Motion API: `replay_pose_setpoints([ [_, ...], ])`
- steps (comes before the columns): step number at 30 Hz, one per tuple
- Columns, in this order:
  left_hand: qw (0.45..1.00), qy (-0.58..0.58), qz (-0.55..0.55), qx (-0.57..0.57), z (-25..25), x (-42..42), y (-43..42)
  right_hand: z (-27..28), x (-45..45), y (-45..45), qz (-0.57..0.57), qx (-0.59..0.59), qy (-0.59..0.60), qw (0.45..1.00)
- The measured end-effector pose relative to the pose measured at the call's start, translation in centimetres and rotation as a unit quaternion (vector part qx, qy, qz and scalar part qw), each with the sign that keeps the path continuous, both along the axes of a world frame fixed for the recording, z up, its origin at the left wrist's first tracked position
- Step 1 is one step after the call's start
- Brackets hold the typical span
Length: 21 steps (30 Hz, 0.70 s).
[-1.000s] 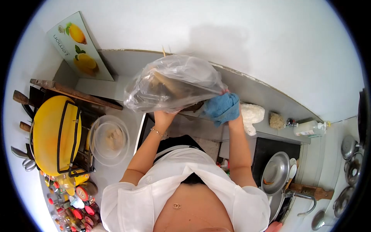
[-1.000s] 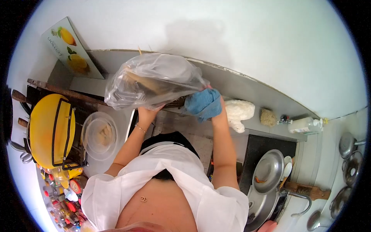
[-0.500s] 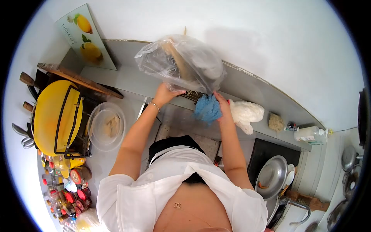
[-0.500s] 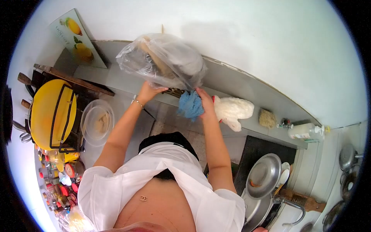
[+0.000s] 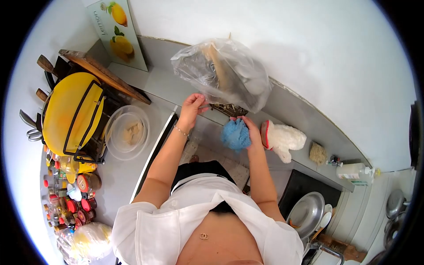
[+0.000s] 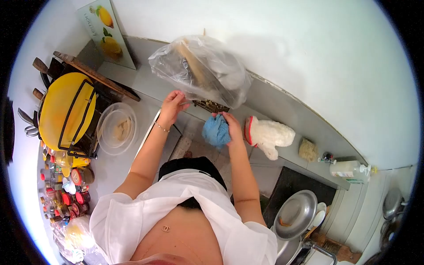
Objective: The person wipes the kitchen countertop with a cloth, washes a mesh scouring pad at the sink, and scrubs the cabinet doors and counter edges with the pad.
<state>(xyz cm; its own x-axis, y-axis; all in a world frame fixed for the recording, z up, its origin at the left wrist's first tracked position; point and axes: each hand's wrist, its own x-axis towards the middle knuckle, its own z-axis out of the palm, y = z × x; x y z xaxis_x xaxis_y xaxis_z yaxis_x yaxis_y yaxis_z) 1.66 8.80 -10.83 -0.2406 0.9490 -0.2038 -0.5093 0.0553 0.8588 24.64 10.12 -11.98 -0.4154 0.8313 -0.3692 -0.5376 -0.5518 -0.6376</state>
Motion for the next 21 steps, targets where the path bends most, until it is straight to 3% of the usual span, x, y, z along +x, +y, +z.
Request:
replay_pose_setpoints([
  [2, 0.999, 0.019, 0.027, -0.024, -0.8, -0.4, 0.8, 0.2, -0.2, 0.0, -0.012, -0.007, 0.0, 1.0],
  [5, 0.982, 0.137, 0.088, -0.097, -2.8, -1.3, 1.7, 0.0, -0.3, 0.0, -0.021, -0.006, 0.004, 1.0],
  [8, 0.963, 0.189, 0.186, -0.052, -3.4, -0.9, 1.0, -0.1, 0.1, -0.6, -0.019, 0.009, -0.026, 0.999],
  [10, 0.904, 0.361, 0.229, -0.011, -2.5, 0.5, -0.9, 0.1, 0.5, -1.3, -0.009, -0.004, -0.027, 1.0],
  [12, 0.866, 0.467, 0.168, 0.061, -2.4, 1.9, -3.3, 0.4, 0.8, -2.7, 0.012, -0.052, -0.004, 0.999],
  [14, 0.873, 0.455, 0.175, -0.009, -0.2, 3.2, -6.1, -0.6, 0.6, -4.0, 0.053, -0.069, 0.033, 0.996],
  [17, 0.944, 0.289, 0.153, -0.043, -6.3, 2.9, -9.6, -3.4, -1.3, -4.7, 0.09, -0.115, -0.006, 0.989],
  [20, 0.965, -0.034, 0.078, -0.249, -2.5, 4.1, -14.7, -2.9, -5.2, -6.7, 0.15, -0.149, -0.016, 0.977],
  [21, 0.962, -0.098, 0.06, -0.248, -2.2, 4.1, -16.1, -3.9, -6.4, -7.1, 0.169, -0.151, -0.01, 0.974],
])
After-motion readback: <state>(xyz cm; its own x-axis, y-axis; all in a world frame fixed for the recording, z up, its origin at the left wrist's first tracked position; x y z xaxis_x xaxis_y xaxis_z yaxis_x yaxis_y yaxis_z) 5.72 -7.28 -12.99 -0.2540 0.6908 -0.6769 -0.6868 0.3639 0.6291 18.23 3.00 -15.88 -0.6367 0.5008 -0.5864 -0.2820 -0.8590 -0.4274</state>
